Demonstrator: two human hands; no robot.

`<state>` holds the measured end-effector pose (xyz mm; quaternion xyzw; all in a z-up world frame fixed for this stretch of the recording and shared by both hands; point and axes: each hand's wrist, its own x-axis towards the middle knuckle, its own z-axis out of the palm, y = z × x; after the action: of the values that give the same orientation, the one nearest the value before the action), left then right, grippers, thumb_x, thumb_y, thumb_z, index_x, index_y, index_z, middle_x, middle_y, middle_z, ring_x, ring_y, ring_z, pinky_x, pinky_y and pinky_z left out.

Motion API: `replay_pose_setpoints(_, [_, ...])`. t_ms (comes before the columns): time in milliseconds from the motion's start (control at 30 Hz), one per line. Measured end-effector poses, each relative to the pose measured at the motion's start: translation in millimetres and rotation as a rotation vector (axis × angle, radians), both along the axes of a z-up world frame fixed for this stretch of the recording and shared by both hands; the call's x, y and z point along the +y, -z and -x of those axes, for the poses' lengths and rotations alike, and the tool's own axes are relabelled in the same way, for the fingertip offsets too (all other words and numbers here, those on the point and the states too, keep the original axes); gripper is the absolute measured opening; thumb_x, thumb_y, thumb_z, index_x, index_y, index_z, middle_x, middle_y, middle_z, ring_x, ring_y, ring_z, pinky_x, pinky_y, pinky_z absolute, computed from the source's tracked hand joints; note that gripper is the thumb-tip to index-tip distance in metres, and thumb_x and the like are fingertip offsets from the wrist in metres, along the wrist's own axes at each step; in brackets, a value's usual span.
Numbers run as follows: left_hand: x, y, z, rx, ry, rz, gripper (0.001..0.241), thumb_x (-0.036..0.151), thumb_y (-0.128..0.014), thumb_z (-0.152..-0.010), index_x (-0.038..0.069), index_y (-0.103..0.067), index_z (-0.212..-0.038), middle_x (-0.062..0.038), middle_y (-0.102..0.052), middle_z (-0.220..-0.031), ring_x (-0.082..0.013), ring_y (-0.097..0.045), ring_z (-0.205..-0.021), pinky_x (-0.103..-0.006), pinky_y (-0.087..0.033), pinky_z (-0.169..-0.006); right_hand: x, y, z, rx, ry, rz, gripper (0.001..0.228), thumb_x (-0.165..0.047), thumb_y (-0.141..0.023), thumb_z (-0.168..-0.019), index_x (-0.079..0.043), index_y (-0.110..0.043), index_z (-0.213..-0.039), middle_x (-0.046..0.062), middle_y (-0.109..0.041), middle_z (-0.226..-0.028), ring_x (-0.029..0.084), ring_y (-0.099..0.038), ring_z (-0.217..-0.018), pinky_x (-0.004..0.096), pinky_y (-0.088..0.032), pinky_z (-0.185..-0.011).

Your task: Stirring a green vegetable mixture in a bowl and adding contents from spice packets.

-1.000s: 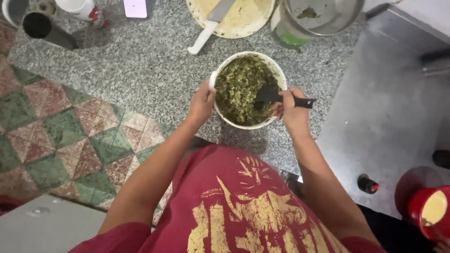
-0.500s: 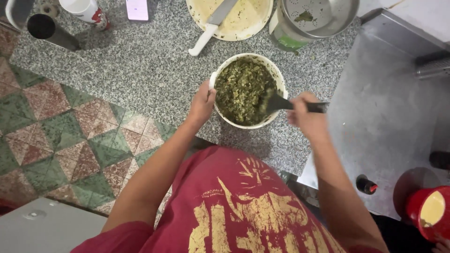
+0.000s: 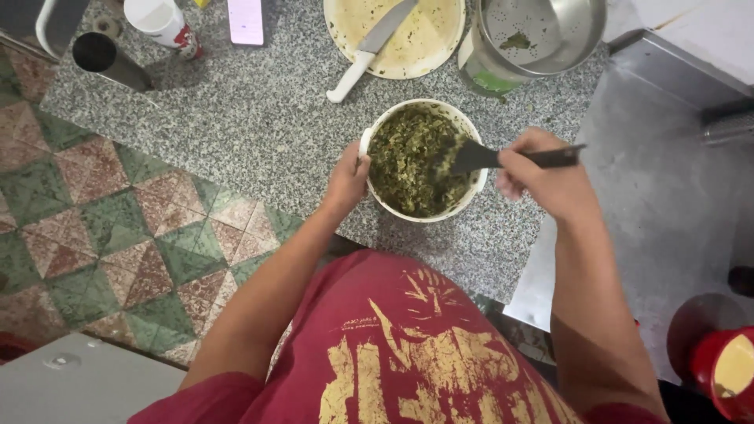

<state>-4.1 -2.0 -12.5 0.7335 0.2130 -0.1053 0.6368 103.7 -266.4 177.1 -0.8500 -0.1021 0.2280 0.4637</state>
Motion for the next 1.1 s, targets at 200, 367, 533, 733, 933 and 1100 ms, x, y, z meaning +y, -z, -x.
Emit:
replay_pose_setpoints(200, [-1.8, -19.2, 0.9, 0.038, 0.008, 0.006, 0.05, 0.03, -0.031, -0.117, 0.01, -0.029, -0.163, -0.007, -0.063, -0.093, -0.0147, -0.063, -0.077, -0.038, -0.059, -0.073, 57.2, 9.0, -32.7, 0.147, -0.232, 0.106, 0.032, -0.026, -0.063, -0.105, 0.006, -0.065, -0.1, 0.022, -0.066, -0.068, 0.028, -0.071, -0.057, 0.035, -0.059, -0.051])
replay_pose_setpoints(367, [-3.0, -5.9, -6.4, 0.043, -0.029, 0.001, 0.046, 0.028, -0.036, -0.114, 0.011, -0.036, -0.156, -0.007, -0.061, -0.088, -0.0161, -0.058, -0.066, -0.036, -0.051, -0.061, 106.2, 25.2, -64.4, 0.239, -0.157, 0.011, 0.022, -0.021, -0.062, -0.106, 0.0, -0.061, -0.102, 0.016, -0.07, -0.074, 0.019, -0.071, -0.059, 0.024, -0.062, -0.053])
replay_pose_setpoints(533, [0.5, -6.6, -5.0, 0.014, -0.043, 0.037, 0.041, 0.03, -0.037, -0.111, 0.017, -0.043, -0.15, -0.009, -0.066, -0.096, -0.0198, -0.056, -0.062, -0.0365, -0.043, -0.05, 85.6, 37.8, -77.3, 0.27, -0.001, 0.024, 0.024, -0.021, -0.056, -0.113, -0.002, -0.063, -0.1, 0.01, -0.071, -0.081, 0.014, -0.069, -0.062, 0.017, -0.064, -0.056])
replay_pose_setpoints(733, [9.6, 12.8, -8.0, -0.013, 0.007, 0.014, 0.045, 0.029, -0.035, -0.117, 0.011, -0.036, -0.158, -0.012, -0.065, -0.1, -0.0185, -0.062, -0.082, -0.041, -0.058, -0.074, 44.4, 79.6, -80.7, 0.12, 0.212, -0.152, 0.038, -0.036, -0.063, -0.105, 0.001, -0.07, -0.098, 0.018, -0.071, -0.075, 0.023, -0.076, -0.064, 0.035, -0.067, -0.055])
replay_pose_setpoints(933, [8.5, 35.7, -12.5, -0.036, 0.025, 0.006, 0.044, 0.029, -0.031, -0.117, 0.011, -0.036, -0.157, -0.009, -0.064, -0.091, -0.0164, -0.06, -0.075, -0.0415, -0.055, -0.067, 63.6, 65.3, -88.2, 0.191, 0.032, -0.176, 0.027, -0.022, -0.075, -0.097, 0.004, -0.068, -0.101, 0.023, -0.07, -0.081, 0.026, -0.077, -0.069, 0.036, -0.069, -0.06])
replay_pose_setpoints(1100, [8.4, 24.0, -8.3, -0.014, 0.03, 0.01, 0.044, 0.025, -0.033, -0.116, 0.009, -0.035, -0.157, -0.011, -0.063, -0.092, -0.0185, -0.059, -0.076, -0.0423, -0.054, -0.068, 54.9, 39.0, -95.6, -0.068, -0.342, 0.192, 0.027, -0.03, -0.079, -0.094, -0.005, -0.076, -0.106, 0.018, -0.072, -0.083, 0.031, -0.073, -0.079, 0.048, -0.056, -0.078])
